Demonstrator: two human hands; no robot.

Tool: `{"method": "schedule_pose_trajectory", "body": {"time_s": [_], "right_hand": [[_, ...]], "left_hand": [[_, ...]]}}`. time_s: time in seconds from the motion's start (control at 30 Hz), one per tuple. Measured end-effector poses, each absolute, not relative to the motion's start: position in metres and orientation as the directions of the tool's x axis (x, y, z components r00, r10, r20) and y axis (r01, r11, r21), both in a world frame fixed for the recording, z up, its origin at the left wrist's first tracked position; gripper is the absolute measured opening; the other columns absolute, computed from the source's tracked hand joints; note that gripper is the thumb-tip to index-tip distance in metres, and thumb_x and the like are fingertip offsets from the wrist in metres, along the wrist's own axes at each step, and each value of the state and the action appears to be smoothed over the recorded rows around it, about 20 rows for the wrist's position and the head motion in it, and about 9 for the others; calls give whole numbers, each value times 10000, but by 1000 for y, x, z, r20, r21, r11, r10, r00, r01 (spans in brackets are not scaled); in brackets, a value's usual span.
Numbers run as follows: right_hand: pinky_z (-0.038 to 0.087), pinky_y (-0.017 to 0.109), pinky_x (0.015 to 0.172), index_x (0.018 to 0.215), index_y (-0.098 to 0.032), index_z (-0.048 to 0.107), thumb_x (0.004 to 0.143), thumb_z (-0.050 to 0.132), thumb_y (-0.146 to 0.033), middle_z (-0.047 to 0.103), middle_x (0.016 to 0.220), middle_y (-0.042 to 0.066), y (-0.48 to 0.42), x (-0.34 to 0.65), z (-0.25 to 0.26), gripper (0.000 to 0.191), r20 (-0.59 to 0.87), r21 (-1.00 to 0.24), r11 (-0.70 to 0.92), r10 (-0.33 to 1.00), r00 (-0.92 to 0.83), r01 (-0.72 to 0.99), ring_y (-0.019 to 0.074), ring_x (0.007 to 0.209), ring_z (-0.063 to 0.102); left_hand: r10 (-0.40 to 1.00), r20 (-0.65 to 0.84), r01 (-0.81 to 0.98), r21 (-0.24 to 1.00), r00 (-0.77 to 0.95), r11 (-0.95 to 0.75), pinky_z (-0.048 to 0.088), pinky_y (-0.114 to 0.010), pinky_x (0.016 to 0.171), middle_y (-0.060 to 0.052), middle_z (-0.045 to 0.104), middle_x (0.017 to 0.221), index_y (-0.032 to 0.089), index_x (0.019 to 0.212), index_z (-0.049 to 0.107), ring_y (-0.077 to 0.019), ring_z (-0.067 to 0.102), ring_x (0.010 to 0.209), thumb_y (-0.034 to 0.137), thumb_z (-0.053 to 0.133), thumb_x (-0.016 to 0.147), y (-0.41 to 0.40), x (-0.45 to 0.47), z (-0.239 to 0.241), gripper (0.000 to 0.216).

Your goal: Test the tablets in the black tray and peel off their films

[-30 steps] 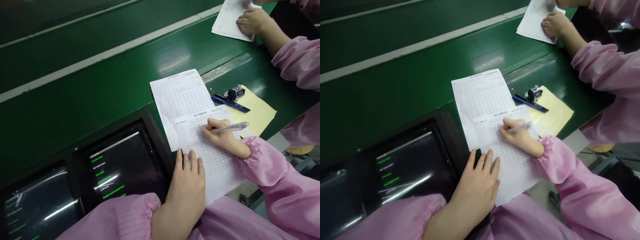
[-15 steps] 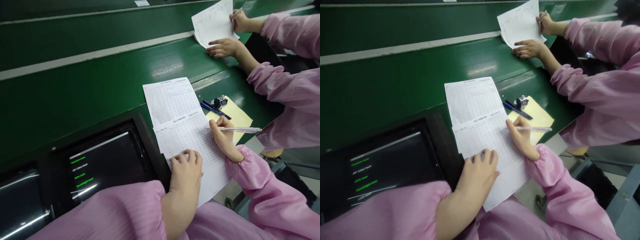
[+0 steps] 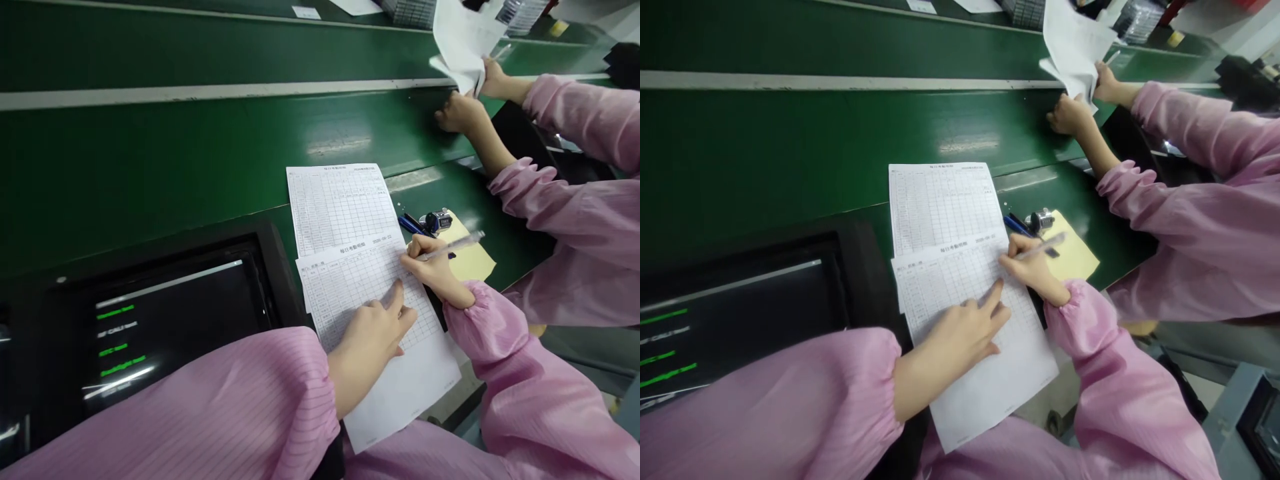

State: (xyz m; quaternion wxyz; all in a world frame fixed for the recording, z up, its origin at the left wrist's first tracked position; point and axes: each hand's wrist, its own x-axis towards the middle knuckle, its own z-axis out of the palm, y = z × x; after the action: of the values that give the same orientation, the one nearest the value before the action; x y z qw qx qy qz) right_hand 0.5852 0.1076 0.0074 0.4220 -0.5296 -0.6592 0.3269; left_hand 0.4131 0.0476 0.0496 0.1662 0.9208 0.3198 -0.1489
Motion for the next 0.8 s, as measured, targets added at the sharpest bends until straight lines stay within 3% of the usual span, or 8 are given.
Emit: {"method": "schedule_pose_trajectory", "body": {"time_s": [0.23, 0.8], "right_hand": [[204, 262, 480, 567, -224, 264, 718, 551, -244, 264, 514, -60, 105, 586, 3, 325, 246, -848, 263, 964, -97, 461, 93, 495, 241], [218, 258, 451, 553, -219, 288, 706, 566, -165, 299, 500, -65, 106, 586, 3, 322, 293, -827, 324, 946, -141, 460, 86, 464, 270]], "left_hand": [[518, -441, 642, 194, 733, -742, 602, -259, 645, -234, 363, 1646, 218, 1465, 480, -182, 745, 812, 562, 767, 847, 52, 418, 48, 764], [511, -477, 653, 193, 715, -733, 605, -269, 646, -227, 314, 1672, 242, 1522, 431, -198, 749, 837, 572, 744, 853, 53, 419, 49, 809]]}}
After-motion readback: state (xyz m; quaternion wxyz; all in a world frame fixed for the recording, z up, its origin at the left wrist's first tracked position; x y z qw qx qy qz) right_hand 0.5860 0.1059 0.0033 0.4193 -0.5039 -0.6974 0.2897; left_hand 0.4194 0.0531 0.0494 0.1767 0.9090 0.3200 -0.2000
